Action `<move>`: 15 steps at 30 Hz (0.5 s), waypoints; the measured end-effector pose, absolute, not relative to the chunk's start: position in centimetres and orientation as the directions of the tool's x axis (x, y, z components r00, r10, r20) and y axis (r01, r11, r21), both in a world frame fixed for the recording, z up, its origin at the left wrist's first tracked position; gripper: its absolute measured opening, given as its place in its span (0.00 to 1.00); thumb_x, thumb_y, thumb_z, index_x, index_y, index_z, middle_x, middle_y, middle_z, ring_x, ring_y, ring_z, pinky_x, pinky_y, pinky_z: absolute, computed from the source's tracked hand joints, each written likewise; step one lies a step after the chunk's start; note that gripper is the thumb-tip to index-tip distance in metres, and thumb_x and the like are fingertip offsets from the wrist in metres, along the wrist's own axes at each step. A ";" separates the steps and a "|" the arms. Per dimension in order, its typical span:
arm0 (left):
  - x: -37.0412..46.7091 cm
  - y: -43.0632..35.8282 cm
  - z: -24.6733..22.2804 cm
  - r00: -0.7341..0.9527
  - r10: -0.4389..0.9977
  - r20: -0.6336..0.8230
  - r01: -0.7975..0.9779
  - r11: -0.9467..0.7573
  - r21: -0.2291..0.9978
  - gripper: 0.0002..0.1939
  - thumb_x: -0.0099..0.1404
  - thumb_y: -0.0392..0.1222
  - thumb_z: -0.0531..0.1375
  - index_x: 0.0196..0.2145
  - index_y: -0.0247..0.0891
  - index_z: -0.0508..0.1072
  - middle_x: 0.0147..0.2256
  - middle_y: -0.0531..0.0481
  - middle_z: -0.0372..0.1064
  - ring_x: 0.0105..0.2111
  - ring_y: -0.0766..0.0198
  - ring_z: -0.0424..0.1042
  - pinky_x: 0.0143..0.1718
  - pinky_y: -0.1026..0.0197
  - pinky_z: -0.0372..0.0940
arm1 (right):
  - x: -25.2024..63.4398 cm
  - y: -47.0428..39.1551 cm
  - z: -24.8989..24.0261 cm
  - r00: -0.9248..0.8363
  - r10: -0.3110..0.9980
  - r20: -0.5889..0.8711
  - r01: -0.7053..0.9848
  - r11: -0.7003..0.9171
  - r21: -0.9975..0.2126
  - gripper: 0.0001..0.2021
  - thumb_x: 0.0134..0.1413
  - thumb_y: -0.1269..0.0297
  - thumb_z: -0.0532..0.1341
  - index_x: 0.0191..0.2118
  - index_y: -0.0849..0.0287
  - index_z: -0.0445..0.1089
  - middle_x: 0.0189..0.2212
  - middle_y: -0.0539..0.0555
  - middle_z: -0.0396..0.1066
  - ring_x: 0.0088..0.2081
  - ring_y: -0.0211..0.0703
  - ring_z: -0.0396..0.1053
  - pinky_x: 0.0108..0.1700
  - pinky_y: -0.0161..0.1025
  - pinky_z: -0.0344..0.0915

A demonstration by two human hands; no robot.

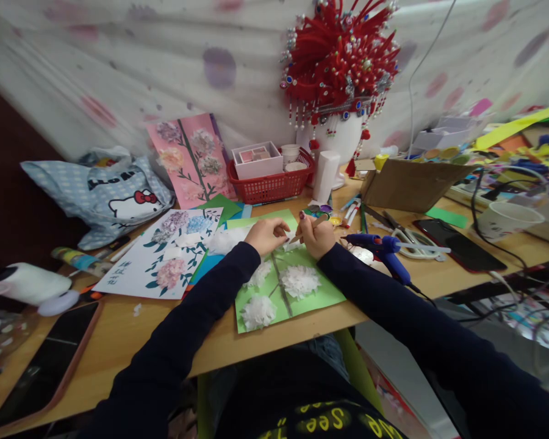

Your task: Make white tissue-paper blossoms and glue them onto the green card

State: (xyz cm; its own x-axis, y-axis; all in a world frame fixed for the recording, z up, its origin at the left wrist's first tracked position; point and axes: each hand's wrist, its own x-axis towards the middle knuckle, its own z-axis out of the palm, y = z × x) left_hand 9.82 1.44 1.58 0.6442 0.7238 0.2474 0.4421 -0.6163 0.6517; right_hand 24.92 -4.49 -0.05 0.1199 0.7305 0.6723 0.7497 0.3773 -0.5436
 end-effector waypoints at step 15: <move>9.2 2.1 2.1 0.658 0.713 0.243 0.473 -0.642 0.603 0.10 0.51 0.32 0.60 0.34 0.33 0.72 0.33 0.47 0.74 0.31 0.65 0.72 0.36 0.62 0.67 | 24.9 -4.1 -0.5 0.024 0.772 0.636 0.860 0.309 -0.407 0.27 0.63 0.55 0.40 0.22 0.60 0.65 0.14 0.52 0.66 0.17 0.34 0.63 0.24 0.31 0.55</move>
